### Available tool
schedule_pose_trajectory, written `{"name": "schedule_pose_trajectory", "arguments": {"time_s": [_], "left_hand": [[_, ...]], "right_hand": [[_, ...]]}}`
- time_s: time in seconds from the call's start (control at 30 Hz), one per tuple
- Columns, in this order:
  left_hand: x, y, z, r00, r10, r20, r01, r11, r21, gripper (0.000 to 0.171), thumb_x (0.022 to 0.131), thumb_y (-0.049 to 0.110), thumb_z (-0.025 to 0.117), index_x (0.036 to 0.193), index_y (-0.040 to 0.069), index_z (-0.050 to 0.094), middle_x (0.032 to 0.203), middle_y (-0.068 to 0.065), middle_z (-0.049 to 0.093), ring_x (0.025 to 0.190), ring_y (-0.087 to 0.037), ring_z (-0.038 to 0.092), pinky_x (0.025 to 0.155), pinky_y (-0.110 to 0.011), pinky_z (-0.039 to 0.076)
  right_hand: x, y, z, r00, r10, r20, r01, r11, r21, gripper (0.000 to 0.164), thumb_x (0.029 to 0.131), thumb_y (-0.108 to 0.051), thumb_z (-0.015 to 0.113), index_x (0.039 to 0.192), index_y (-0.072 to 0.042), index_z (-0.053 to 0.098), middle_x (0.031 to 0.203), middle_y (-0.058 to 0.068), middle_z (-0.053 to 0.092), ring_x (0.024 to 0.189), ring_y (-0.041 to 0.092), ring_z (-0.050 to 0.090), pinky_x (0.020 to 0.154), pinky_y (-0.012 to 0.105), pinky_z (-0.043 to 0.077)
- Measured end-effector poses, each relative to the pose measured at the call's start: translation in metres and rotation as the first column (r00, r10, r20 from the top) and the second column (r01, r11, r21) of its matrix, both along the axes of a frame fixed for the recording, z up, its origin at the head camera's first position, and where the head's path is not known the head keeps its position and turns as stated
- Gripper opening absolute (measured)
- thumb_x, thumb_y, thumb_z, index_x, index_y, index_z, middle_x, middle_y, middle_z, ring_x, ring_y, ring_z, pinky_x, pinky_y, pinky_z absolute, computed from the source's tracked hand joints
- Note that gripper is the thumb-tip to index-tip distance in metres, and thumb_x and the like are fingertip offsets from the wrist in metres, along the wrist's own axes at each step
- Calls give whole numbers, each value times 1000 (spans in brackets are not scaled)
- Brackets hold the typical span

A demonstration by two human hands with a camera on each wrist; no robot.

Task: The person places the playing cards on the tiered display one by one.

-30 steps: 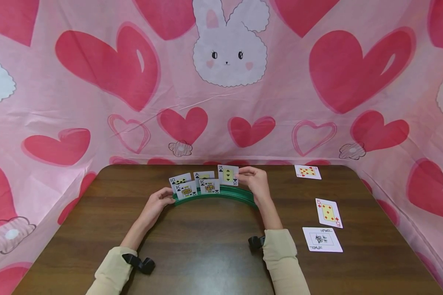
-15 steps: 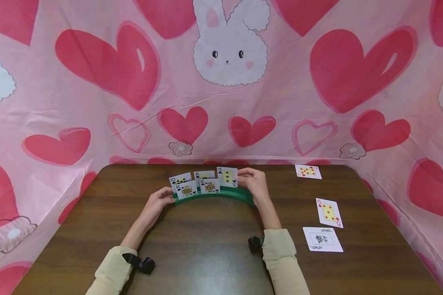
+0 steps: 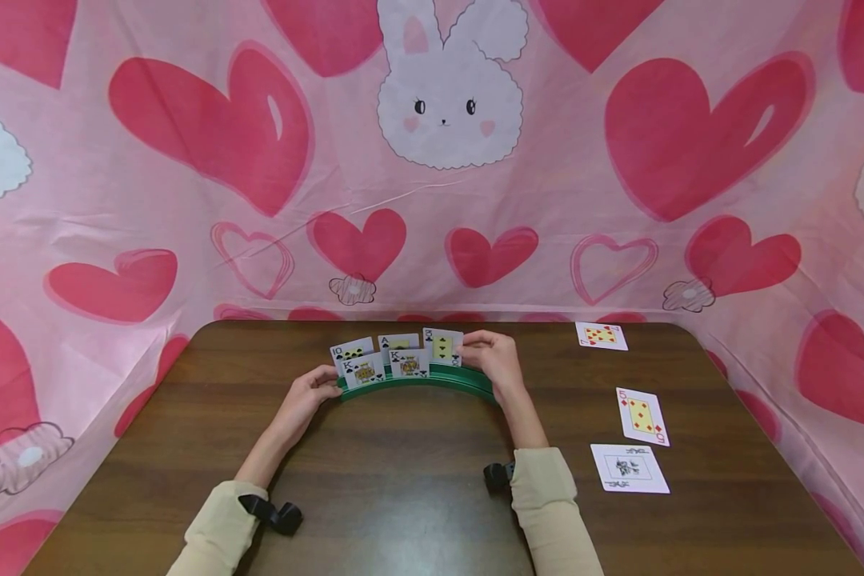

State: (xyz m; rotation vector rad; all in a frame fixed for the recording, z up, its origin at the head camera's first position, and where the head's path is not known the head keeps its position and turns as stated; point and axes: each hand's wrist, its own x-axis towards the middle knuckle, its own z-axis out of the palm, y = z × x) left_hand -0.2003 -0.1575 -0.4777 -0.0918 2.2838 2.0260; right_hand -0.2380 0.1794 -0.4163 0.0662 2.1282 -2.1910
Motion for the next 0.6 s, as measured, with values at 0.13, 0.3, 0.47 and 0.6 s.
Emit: {"name": "schedule_pose_trajectory", "arguments": {"time_s": [0.13, 0.3, 0.47, 0.6], "left_hand": [[0, 0, -1, 1000, -4, -5, 4, 1000, -6, 27, 97, -2, 59, 124, -7, 64, 133, -22, 61, 109, -22, 60, 89, -28, 45], [0, 1, 1, 1000, 0, -5, 0, 1000, 1, 28, 97, -2, 60, 124, -6, 64, 133, -21, 62, 109, -21, 60, 91, -28, 45], [-1, 1, 2, 1000, 6, -2, -6, 1000, 4, 28, 96, -3, 59, 124, -6, 64, 132, -20, 62, 107, -20, 60, 90, -27, 45], [-1, 1, 1, 1000, 4, -8, -4, 1000, 9, 28, 96, -3, 59, 123, -7, 64, 131, -20, 63, 106, -19, 61, 89, -25, 45]], "right_hand": [[0, 0, 0, 1000, 20, 1, -20, 1000, -15, 15, 95, 2, 70, 106, 12, 69, 87, 3, 75, 80, 13, 70, 79, 28, 58], [0, 1, -1, 999, 46, -3, -46, 999, 8, 15, 95, 2, 70, 106, 13, 68, 87, 3, 74, 81, 14, 70, 78, 27, 58], [0, 3, -2, 998, 60, -12, -60, 998, 8, 16, 95, 3, 69, 106, 14, 67, 87, 3, 74, 80, 14, 71, 78, 27, 58], [0, 3, -3, 997, 73, -23, -74, 997, -7, 15, 95, 4, 69, 106, 15, 67, 85, 3, 74, 79, 13, 71, 78, 27, 58]]}}
